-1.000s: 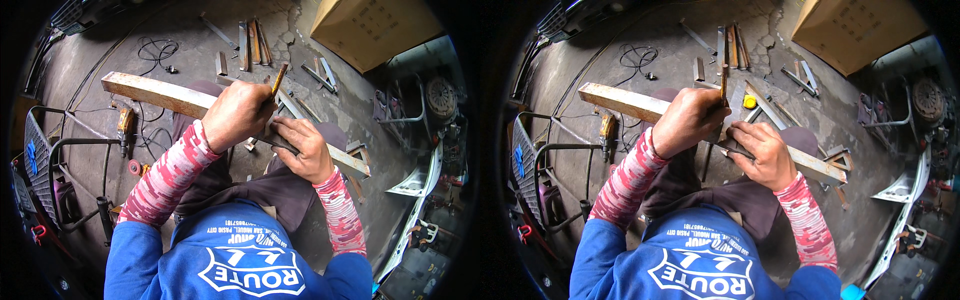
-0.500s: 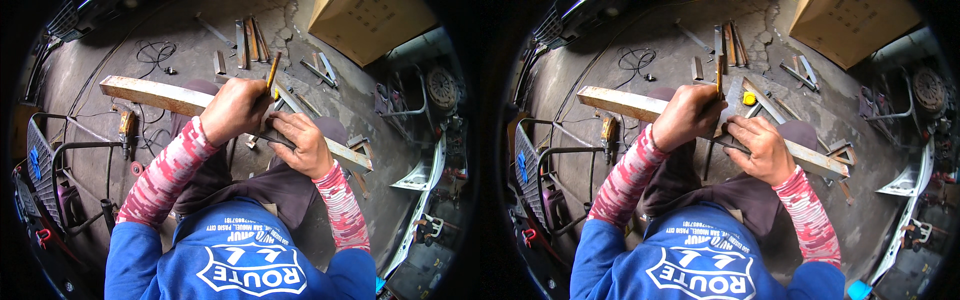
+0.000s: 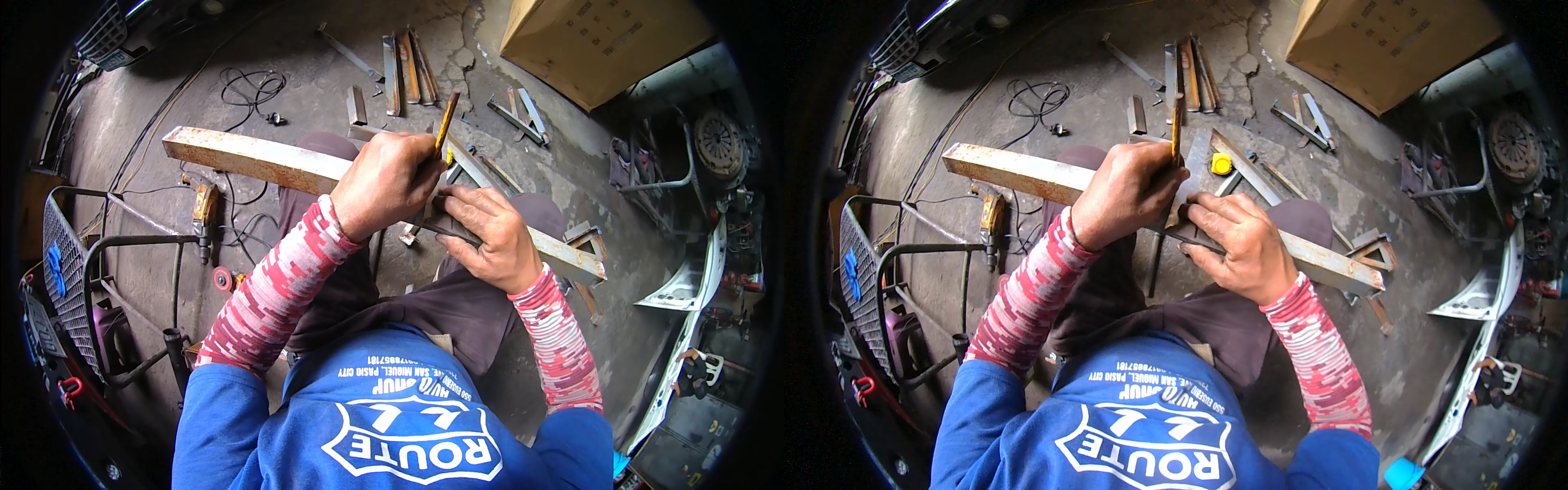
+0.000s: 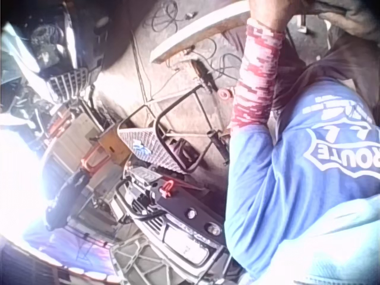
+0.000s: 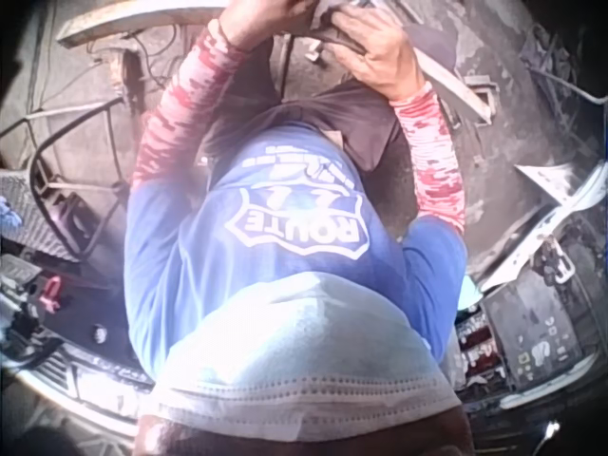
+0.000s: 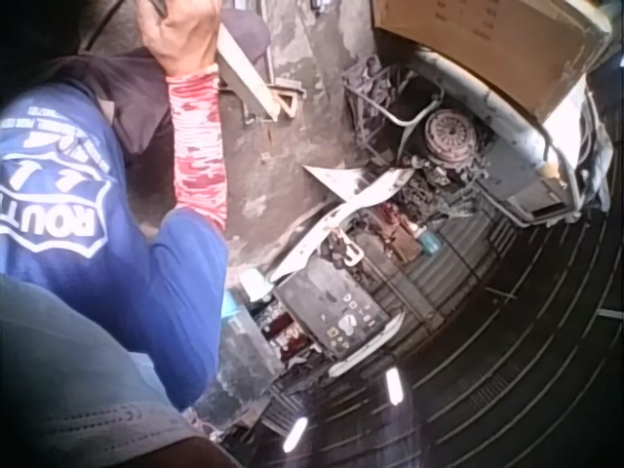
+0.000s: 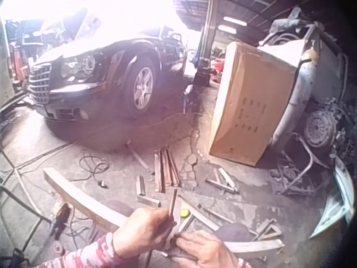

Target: The person sits on the floor in a workshop and uses a tape measure and pencil to measure and mark a long metal bar. They then use a square to draw perpendicular lines on the bar and a smaller metal piece. The person handles the metal pieces and tools directly.

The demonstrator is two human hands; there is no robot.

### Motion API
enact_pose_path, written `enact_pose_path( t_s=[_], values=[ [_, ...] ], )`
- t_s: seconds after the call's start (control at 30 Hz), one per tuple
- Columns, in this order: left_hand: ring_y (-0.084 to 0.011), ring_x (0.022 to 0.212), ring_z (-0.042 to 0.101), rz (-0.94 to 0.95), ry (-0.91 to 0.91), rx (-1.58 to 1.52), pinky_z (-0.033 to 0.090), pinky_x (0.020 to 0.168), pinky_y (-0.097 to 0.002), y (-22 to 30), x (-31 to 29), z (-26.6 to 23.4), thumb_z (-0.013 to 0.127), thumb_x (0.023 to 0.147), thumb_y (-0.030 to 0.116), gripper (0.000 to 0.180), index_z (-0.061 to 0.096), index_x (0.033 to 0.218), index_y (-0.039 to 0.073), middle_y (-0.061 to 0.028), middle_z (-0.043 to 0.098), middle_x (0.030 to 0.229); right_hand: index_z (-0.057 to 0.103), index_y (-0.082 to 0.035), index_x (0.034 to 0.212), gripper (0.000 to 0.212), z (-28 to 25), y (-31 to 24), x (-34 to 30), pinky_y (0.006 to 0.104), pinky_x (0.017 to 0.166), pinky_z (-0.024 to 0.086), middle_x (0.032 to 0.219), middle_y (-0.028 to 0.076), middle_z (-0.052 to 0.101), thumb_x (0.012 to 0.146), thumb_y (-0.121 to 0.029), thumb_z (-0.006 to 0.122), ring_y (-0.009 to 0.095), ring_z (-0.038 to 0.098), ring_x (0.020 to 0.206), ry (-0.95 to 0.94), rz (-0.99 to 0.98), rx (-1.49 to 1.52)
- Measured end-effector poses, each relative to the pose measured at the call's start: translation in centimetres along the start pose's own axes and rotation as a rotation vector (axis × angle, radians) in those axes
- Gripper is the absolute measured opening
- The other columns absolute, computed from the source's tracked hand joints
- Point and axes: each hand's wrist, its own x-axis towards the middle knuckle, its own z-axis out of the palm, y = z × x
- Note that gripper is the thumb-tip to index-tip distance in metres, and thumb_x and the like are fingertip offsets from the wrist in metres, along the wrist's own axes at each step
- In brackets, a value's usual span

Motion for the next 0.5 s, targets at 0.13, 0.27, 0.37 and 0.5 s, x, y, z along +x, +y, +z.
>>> enact_pose_path(
  t_s=[0.13, 0.27, 0.37, 0.5],
  values=[
    [-0.0281, 0.067, 0.066, 0.017, -0.146, -0.152, 0.052, 0.065, -0.038, 0.8, -1.0, -2.0, 0.074, 0.097, 0.007, 0.014, 0.069, 0.096, -0.006, -0.0178, 0.067, 0.077, 0.074, 0.001, 0.124, 0.048, -0.2, -0.2, -0.1, 0.043, 0.096, 0.055, 0.129, 0.018, 0.073, 0.081, -0.019, 0.085, 0.036, 0.067, 0.106, -0.017, 0.022, 0.011],
    [-0.0065, 0.076, 0.063, -0.224, -0.069, -0.24, 0.054, 0.068, -0.0317, 1.1, -1.5, -2.8, 0.071, 0.102, 0.008, 0.015, 0.073, 0.1, -0.007, -0.0106, 0.074, 0.08, 0.074, 0.001, 0.124, 0.048, -0.2, -0.2, 0.1, 0.0432, 0.096, 0.055, 0.129, 0.018, 0.073, 0.082, -0.019, 0.085, 0.036, 0.067, 0.106, -0.015, 0.006, 0.028],
    [-0.0127, 0.068, 0.06, -0.172, 0.036, -0.086, 0.052, 0.065, -0.0344, 0.4, -1.1, -1.5, 0.074, 0.1, 0.01, 0.016, 0.072, 0.097, -0.005, -0.0153, 0.068, 0.075, 0.074, 0.001, 0.124, 0.047, -0.1, 0.0, 0.0, 0.0436, 0.096, 0.055, 0.129, 0.018, 0.073, 0.083, -0.019, 0.085, 0.037, 0.067, 0.106, -0.016, -0.002, 0.008],
    [-0.0409, 0.067, 0.062, -0.065, 0.039, 0.02, 0.051, 0.065, -0.0426, -0.4, -1.2, -0.2, 0.076, 0.094, 0.01, 0.016, 0.067, 0.091, -0.003, -0.0241, 0.062, 0.077, 0.073, 0.003, 0.125, 0.047, -0.2, -0.1, -0.2, 0.0456, 0.101, 0.053, 0.13, 0.021, 0.072, 0.085, -0.02, 0.083, 0.04, 0.068, 0.113, -0.037, 0.004, -0.008]
  ],
)
